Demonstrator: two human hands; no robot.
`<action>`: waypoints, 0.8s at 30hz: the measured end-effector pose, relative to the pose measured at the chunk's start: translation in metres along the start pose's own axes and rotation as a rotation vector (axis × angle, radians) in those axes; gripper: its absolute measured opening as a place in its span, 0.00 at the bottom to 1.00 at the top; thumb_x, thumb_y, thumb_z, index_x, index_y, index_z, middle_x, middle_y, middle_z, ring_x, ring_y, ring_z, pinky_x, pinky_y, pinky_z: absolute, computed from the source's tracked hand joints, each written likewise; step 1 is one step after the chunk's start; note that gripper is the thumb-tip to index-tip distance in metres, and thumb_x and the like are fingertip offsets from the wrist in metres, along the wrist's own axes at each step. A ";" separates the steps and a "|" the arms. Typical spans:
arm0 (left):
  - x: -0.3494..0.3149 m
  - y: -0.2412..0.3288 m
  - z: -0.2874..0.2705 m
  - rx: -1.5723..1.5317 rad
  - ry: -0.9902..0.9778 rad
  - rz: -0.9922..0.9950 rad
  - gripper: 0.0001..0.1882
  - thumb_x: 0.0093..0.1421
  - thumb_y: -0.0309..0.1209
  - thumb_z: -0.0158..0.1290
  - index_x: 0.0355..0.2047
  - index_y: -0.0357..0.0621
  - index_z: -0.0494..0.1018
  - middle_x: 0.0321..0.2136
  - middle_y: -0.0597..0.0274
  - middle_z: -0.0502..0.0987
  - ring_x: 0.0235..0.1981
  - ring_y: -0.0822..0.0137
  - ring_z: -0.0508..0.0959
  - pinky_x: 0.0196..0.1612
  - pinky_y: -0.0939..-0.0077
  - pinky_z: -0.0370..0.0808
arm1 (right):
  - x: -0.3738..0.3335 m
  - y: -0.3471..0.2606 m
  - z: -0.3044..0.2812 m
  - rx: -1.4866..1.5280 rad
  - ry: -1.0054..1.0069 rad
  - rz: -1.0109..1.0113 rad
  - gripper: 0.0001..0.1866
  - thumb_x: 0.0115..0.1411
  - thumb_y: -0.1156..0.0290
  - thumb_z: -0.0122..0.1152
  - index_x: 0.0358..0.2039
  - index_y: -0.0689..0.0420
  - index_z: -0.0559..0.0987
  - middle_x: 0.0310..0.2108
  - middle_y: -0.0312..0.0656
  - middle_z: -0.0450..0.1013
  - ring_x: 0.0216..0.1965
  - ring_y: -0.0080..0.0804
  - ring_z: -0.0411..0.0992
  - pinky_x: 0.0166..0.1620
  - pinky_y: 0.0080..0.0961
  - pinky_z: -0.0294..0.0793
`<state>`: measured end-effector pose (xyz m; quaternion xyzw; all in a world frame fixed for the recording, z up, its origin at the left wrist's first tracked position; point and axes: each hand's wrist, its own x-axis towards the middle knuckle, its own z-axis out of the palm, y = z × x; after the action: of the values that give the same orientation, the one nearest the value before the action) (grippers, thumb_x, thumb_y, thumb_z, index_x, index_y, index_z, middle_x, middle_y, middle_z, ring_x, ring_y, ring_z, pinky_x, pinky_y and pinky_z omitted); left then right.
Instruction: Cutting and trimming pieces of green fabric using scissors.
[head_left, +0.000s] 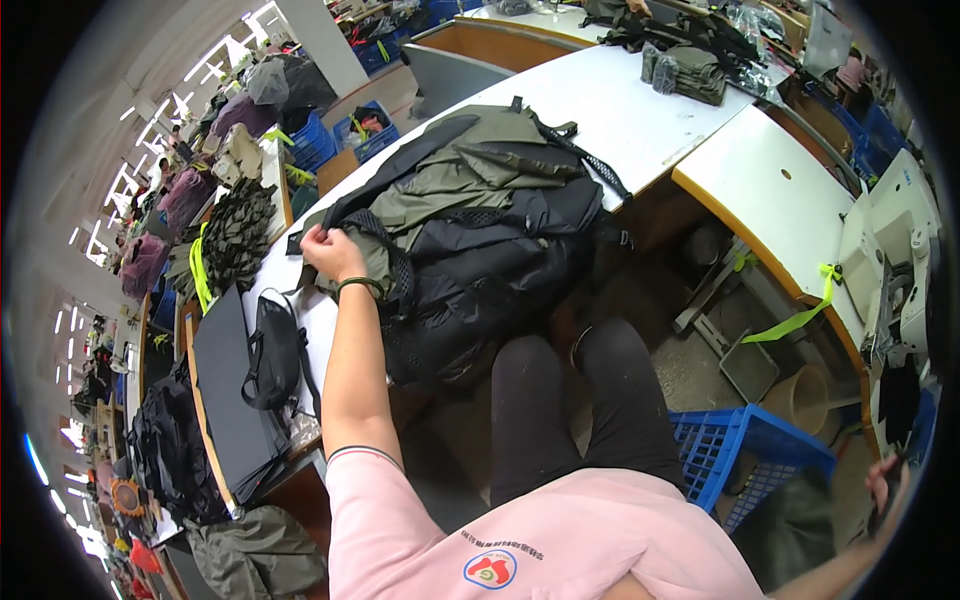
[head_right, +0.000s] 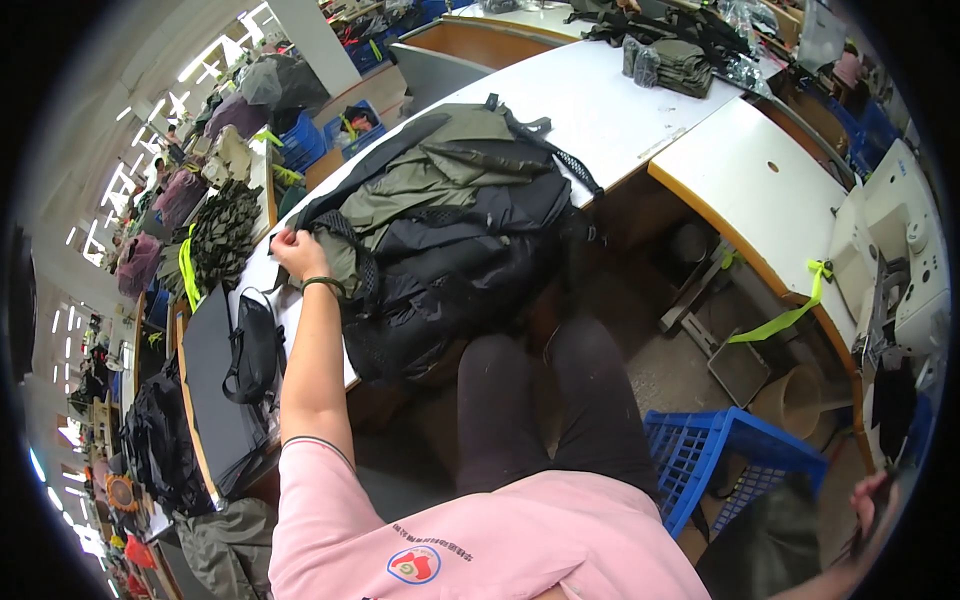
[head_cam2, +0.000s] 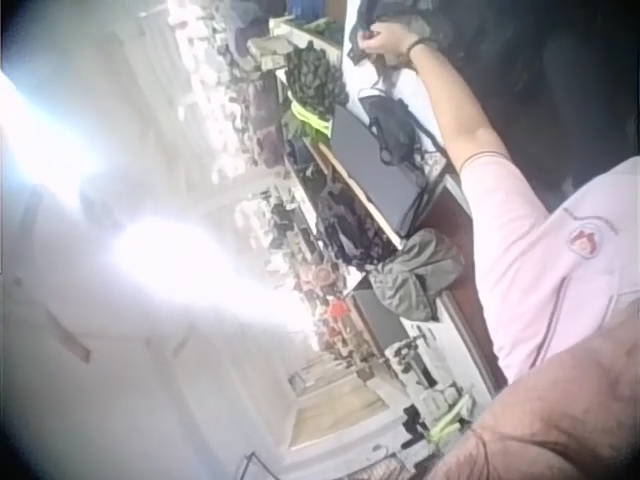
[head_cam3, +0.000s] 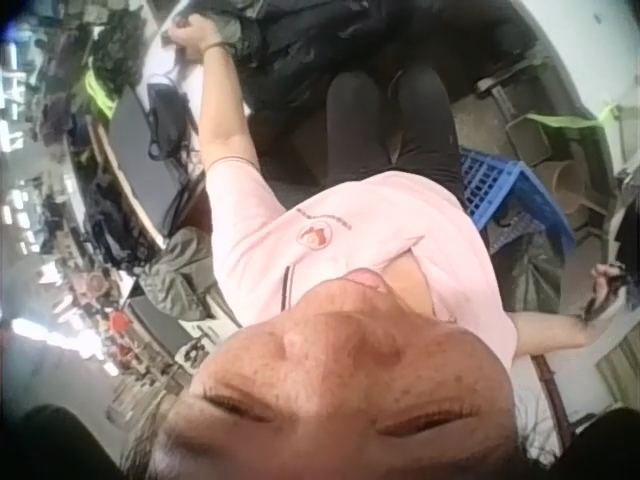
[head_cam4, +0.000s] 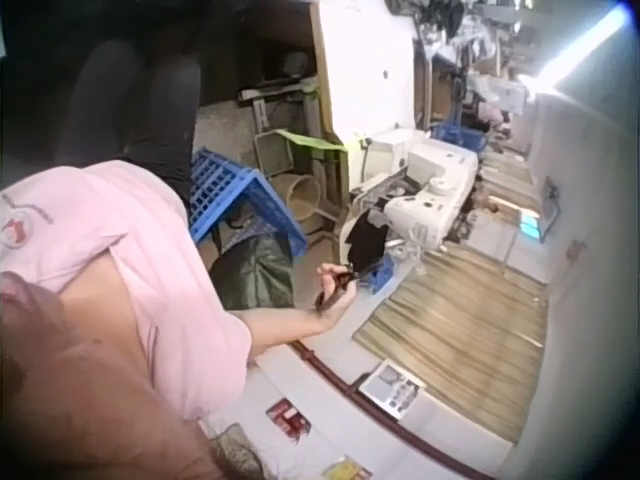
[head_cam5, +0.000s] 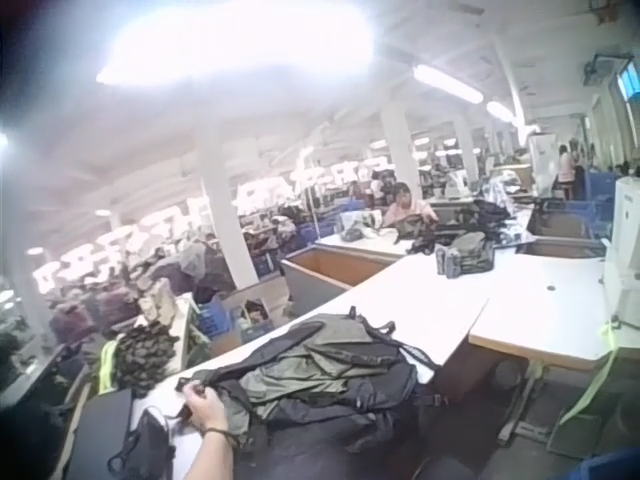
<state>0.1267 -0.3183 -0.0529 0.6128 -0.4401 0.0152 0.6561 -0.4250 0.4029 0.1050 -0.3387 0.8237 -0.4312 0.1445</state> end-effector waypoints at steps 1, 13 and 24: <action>-0.005 0.010 0.008 -0.104 -0.130 0.108 0.12 0.52 0.24 0.52 0.38 0.39 0.72 0.32 0.56 0.73 0.34 0.61 0.74 0.41 0.68 0.72 | 0.024 0.025 0.013 0.323 0.107 0.141 0.10 0.61 0.75 0.55 0.43 0.59 0.69 0.32 0.37 0.66 0.33 0.26 0.67 0.38 0.22 0.69; -0.108 0.087 0.167 -0.555 -0.758 -0.969 0.25 0.60 0.30 0.58 0.53 0.34 0.62 0.40 0.46 0.73 0.28 0.55 0.81 0.26 0.66 0.80 | 0.094 -0.024 0.399 0.766 -0.833 0.347 0.10 0.53 0.80 0.66 0.33 0.60 0.73 0.26 0.37 0.72 0.26 0.23 0.73 0.31 0.22 0.75; -0.020 0.230 0.103 -0.750 -0.784 -0.033 0.14 0.54 0.16 0.42 0.30 0.39 0.78 0.23 0.64 0.77 0.19 0.74 0.73 0.24 0.81 0.71 | 0.102 0.004 0.396 0.614 -0.913 0.151 0.12 0.54 0.76 0.70 0.33 0.60 0.74 0.28 0.34 0.72 0.30 0.18 0.72 0.36 0.18 0.73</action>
<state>-0.0716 -0.3349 0.1029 0.3032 -0.6174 -0.3832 0.6165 -0.2914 0.0920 -0.1246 -0.3736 0.5360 -0.4495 0.6092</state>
